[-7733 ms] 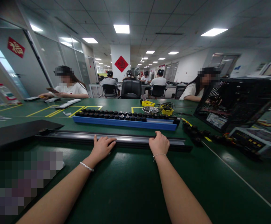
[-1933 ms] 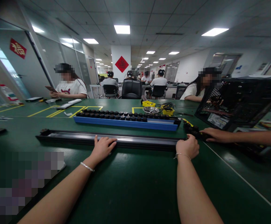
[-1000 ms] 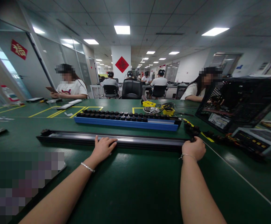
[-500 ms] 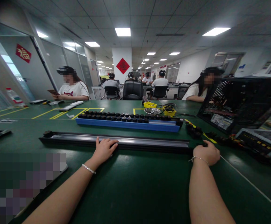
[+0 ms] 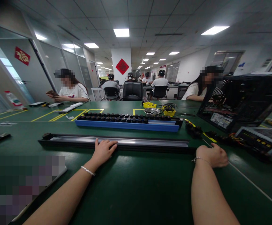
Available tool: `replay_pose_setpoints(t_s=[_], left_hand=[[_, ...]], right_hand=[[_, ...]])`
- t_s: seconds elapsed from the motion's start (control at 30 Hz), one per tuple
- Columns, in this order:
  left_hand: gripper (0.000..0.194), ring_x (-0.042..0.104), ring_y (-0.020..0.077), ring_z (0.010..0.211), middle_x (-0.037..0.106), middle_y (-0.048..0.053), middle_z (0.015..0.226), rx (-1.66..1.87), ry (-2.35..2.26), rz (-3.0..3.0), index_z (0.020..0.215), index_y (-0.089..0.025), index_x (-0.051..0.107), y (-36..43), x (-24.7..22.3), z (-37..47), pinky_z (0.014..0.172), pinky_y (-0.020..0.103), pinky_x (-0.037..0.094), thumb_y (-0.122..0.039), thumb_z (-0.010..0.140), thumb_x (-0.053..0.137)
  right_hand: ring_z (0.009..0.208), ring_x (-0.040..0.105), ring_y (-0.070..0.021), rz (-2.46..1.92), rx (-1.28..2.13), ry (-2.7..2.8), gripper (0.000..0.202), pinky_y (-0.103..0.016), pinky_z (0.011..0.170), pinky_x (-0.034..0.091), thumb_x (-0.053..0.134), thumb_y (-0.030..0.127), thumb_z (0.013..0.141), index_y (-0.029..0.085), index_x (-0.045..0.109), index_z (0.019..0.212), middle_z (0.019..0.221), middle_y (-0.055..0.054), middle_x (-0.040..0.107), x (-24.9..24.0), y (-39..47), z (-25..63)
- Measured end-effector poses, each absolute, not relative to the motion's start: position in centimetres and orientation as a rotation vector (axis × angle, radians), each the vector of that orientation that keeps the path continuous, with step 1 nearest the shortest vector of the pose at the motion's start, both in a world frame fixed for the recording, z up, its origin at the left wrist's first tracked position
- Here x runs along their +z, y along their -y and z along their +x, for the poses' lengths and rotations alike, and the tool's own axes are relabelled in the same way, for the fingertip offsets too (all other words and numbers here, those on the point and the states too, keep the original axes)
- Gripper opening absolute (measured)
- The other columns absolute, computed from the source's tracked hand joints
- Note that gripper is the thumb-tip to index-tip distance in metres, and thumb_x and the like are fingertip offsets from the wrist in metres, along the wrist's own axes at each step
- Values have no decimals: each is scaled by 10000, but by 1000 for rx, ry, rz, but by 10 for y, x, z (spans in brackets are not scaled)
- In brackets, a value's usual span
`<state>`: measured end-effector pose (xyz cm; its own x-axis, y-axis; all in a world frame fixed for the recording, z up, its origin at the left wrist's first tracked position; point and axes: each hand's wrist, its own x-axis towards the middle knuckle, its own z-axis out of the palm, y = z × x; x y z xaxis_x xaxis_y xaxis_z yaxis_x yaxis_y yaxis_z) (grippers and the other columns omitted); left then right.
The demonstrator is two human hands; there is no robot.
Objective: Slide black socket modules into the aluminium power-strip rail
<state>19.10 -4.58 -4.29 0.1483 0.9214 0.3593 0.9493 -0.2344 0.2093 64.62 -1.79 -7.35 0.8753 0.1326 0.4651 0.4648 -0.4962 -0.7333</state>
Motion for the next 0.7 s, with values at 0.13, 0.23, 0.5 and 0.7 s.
replay_pose_setpoints(t_s=[0.13,0.23,0.5,0.7], left_hand=[[360,546,235,1008,659,32,956,-625,1923,-2335,1078,-344,621,46,-41,192,1035,620,67,-465,887,341],[387,545,246,1025,661,43,992,-605,1949,-2349,1091,-345,619,45,-39,192,1030,629,73,-484,886,320],[497,469,292,1164,583,112,1203,-324,1991,-2359,1215,-245,548,32,-12,187,987,485,307,-517,843,363],[562,476,264,1177,535,132,1277,-148,1983,-2345,1266,-166,501,-6,50,139,980,351,336,-496,818,421]], right_hand=[[1114,465,-278,-1926,-523,929,412,-409,940,318,455,186,712,117,613,1087,1148,-164,576,-42,18,594],[1139,458,-239,-1752,-527,1371,405,-380,977,316,389,187,762,117,607,1096,1191,-133,564,-33,15,544],[1174,464,-211,-1665,-166,2132,430,-409,995,320,301,338,883,202,581,1180,1262,-57,554,-35,22,460],[1147,493,-191,-1734,-103,2165,432,-396,982,327,287,347,893,219,572,1191,1244,-42,572,-28,25,462]])
